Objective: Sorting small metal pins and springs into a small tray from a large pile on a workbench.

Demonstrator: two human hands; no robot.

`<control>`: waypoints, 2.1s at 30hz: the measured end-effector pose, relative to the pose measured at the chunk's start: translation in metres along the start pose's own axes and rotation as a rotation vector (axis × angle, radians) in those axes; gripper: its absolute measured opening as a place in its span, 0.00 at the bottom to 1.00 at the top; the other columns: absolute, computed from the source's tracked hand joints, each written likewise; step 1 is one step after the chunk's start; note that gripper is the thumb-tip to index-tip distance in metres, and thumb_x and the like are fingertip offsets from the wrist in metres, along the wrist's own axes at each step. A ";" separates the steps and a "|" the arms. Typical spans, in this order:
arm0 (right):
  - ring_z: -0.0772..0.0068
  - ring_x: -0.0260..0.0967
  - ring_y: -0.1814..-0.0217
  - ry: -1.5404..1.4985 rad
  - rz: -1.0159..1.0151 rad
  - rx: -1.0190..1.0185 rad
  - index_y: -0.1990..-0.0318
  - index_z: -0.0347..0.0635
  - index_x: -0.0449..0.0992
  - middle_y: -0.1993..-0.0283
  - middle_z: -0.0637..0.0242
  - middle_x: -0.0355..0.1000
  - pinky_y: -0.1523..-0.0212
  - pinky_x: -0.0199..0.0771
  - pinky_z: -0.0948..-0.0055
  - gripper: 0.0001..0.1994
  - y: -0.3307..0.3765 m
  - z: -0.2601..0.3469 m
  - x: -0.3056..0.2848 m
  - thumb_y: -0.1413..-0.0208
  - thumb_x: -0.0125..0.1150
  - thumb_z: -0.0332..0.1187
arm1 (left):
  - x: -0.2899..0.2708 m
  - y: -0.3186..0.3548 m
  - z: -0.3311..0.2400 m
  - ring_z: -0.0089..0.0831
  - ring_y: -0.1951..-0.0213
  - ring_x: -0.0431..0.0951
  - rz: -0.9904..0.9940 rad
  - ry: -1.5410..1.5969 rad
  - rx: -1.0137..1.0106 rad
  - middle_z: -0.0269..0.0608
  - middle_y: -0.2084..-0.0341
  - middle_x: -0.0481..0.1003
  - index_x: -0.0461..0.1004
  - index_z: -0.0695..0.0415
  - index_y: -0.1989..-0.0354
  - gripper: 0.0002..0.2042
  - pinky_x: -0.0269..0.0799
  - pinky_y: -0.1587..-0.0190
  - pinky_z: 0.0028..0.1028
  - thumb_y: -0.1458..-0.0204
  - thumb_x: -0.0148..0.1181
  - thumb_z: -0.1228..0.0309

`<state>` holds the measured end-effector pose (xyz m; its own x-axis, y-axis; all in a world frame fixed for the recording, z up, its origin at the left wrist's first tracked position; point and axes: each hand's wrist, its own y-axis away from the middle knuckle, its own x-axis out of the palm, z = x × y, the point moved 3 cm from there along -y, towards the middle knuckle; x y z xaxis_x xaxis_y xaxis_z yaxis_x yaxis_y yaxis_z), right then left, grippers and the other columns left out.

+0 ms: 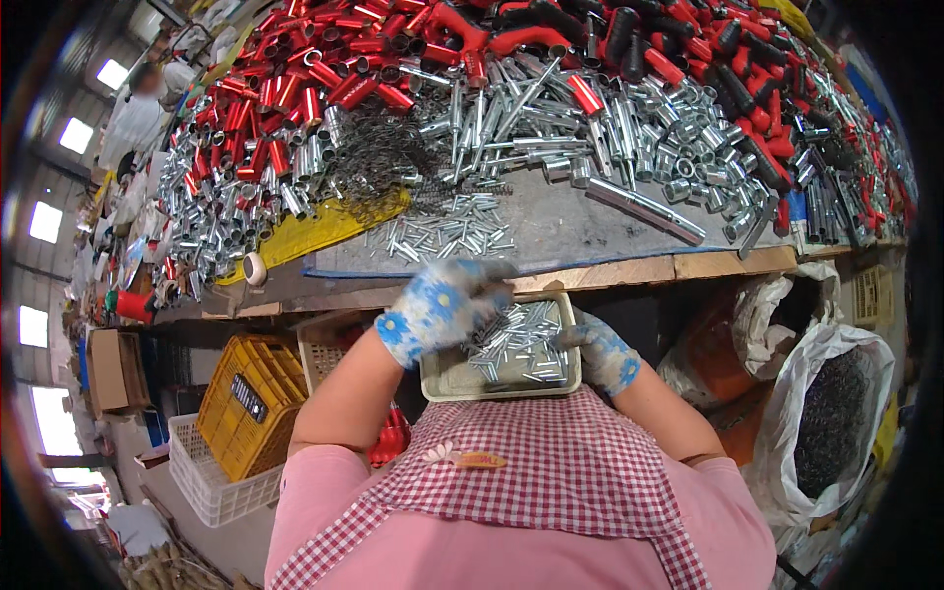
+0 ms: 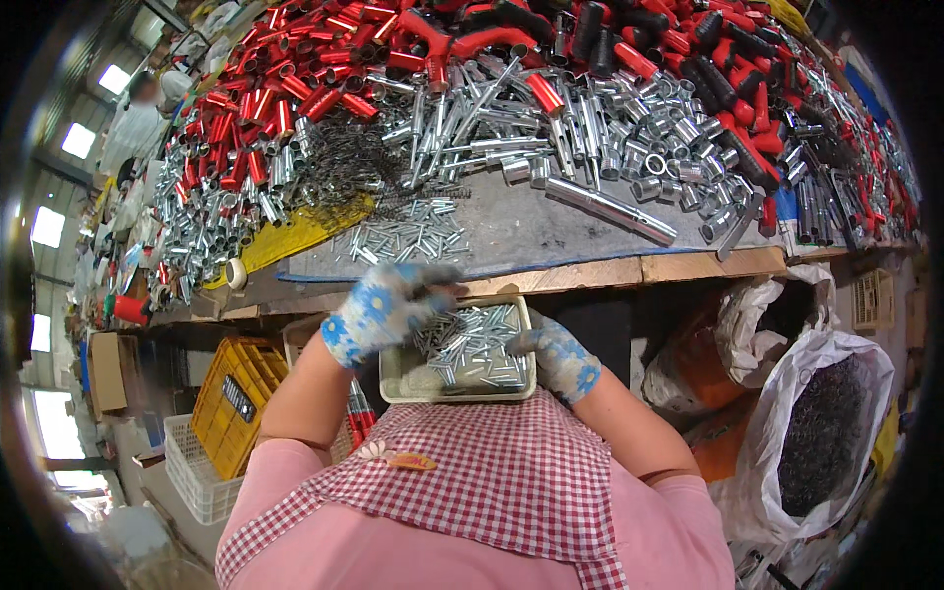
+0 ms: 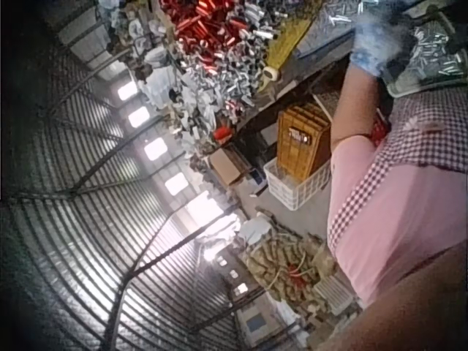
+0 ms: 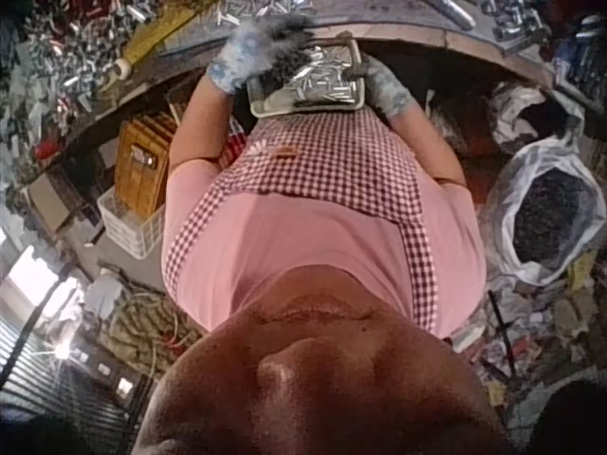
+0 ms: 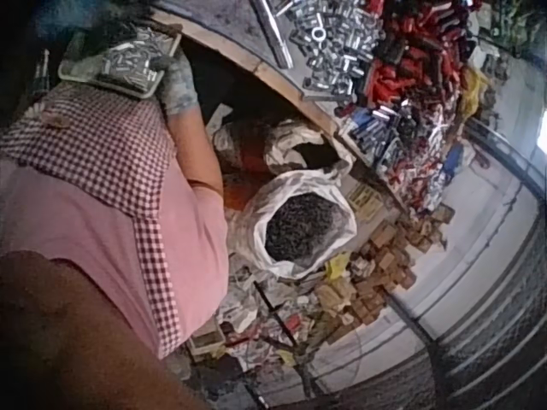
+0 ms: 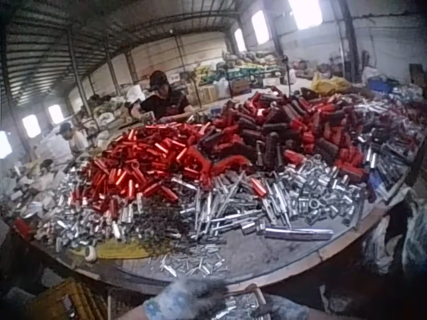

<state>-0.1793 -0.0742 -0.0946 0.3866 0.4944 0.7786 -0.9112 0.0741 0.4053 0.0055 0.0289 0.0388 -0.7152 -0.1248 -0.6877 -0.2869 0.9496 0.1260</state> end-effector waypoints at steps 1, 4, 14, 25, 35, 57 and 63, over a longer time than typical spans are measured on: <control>0.52 0.72 0.39 0.025 0.010 -0.026 0.32 0.30 0.59 0.40 0.45 0.69 0.36 0.73 0.60 0.39 0.001 0.001 0.001 0.60 0.48 0.19 | -0.011 -0.005 -0.002 0.42 0.57 0.83 -0.028 0.052 -0.134 0.55 0.59 0.82 0.79 0.62 0.50 0.17 0.77 0.51 0.33 0.45 0.65 0.66; 0.51 0.72 0.39 0.068 -0.042 -0.018 0.32 0.30 0.59 0.39 0.45 0.69 0.36 0.73 0.59 0.39 0.004 0.003 0.000 0.61 0.48 0.19 | -0.032 -0.030 0.018 0.48 0.50 0.78 -0.144 -0.416 0.207 0.53 0.54 0.78 0.77 0.59 0.48 0.22 0.75 0.46 0.38 0.56 0.67 0.76; 0.50 0.72 0.38 0.040 -0.115 -0.009 0.32 0.30 0.57 0.38 0.43 0.68 0.37 0.75 0.59 0.38 0.016 0.011 0.010 0.58 0.48 0.15 | -0.025 -0.081 0.027 0.51 0.48 0.73 0.292 -0.635 0.388 0.49 0.55 0.75 0.77 0.59 0.54 0.19 0.71 0.44 0.42 0.59 0.66 0.75; 0.51 0.73 0.40 0.014 -0.095 -0.012 0.32 0.28 0.58 0.40 0.43 0.70 0.39 0.76 0.60 0.37 0.012 0.010 0.008 0.57 0.48 0.14 | -0.024 -0.095 0.028 0.49 0.54 0.77 0.516 -0.775 0.386 0.48 0.61 0.76 0.80 0.58 0.64 0.12 0.74 0.50 0.41 0.58 0.67 0.68; 0.52 0.73 0.40 0.025 -0.116 -0.003 0.32 0.28 0.58 0.40 0.44 0.70 0.39 0.76 0.61 0.37 0.012 0.009 0.008 0.57 0.48 0.14 | -0.022 -0.105 0.041 0.52 0.67 0.80 0.373 -0.662 0.373 0.50 0.75 0.78 0.80 0.57 0.73 0.09 0.76 0.64 0.43 0.68 0.67 0.73; 0.51 0.72 0.39 -0.106 0.000 -0.020 0.32 0.29 0.59 0.40 0.45 0.70 0.37 0.74 0.58 0.39 0.006 0.006 0.006 0.61 0.49 0.16 | -0.020 -0.025 -0.006 0.35 0.66 0.83 0.261 -0.061 0.055 0.50 0.68 0.82 0.79 0.62 0.55 0.18 0.77 0.60 0.32 0.50 0.69 0.63; 0.51 0.72 0.39 0.008 -0.054 -0.023 0.31 0.30 0.58 0.39 0.45 0.69 0.38 0.75 0.59 0.38 0.007 0.002 -0.003 0.58 0.48 0.14 | -0.033 -0.083 0.019 0.50 0.55 0.81 -0.066 -0.519 0.072 0.57 0.59 0.80 0.78 0.63 0.53 0.18 0.76 0.51 0.42 0.52 0.67 0.69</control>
<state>-0.1869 -0.0770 -0.0929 0.4338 0.4963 0.7520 -0.8922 0.1202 0.4353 0.0653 -0.0402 0.0376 -0.2825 -0.0439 -0.9583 -0.2634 0.9641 0.0335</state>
